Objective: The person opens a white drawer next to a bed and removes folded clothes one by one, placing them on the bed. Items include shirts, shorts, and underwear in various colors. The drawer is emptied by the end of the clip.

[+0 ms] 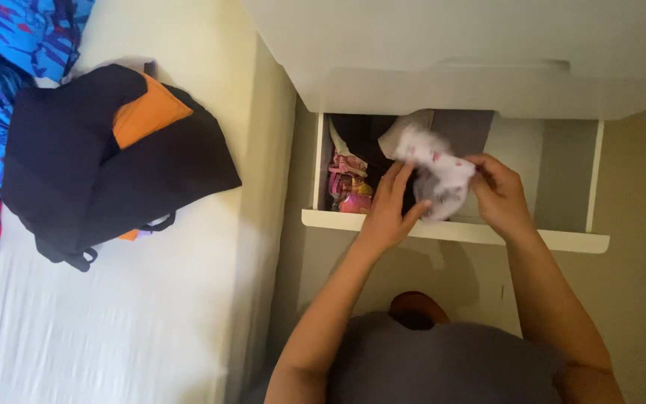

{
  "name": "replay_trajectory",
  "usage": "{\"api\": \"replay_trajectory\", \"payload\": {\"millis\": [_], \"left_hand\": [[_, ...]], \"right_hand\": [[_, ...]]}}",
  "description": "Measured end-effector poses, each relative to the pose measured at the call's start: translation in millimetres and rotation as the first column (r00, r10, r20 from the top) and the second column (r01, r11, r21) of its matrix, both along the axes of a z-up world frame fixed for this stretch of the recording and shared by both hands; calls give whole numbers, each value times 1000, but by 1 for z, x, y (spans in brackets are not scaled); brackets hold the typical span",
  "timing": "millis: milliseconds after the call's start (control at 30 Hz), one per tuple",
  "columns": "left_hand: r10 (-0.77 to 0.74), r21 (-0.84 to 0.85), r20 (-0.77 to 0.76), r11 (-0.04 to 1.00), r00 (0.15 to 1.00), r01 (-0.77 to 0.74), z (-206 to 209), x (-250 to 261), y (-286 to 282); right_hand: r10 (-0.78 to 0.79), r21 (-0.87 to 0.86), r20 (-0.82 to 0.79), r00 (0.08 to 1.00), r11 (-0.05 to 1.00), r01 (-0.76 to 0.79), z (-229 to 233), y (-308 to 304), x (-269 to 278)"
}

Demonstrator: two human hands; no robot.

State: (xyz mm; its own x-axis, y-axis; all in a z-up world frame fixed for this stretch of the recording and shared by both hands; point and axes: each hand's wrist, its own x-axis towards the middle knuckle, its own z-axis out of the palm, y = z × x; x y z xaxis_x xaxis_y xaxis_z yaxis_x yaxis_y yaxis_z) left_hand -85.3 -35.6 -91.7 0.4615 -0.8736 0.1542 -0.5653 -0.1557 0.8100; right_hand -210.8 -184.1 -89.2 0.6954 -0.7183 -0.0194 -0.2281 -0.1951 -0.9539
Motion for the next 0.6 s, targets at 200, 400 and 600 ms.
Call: {"api": "replay_trajectory", "payload": {"millis": [200,400,600], "left_hand": [[53,-141,-210,986,976,-84,22,-13,4],[125,-228,-200,959,972,-170,13,-9,14],[265,-315,-292,881,919,-354,68,1,21]], "right_hand": [[-114,501,290,950,864,-49,-26,12,-10],[-241,627,179,954,775,78,11,32,7],[44,415,88,995,907,-77,-18,28,-8]]}}
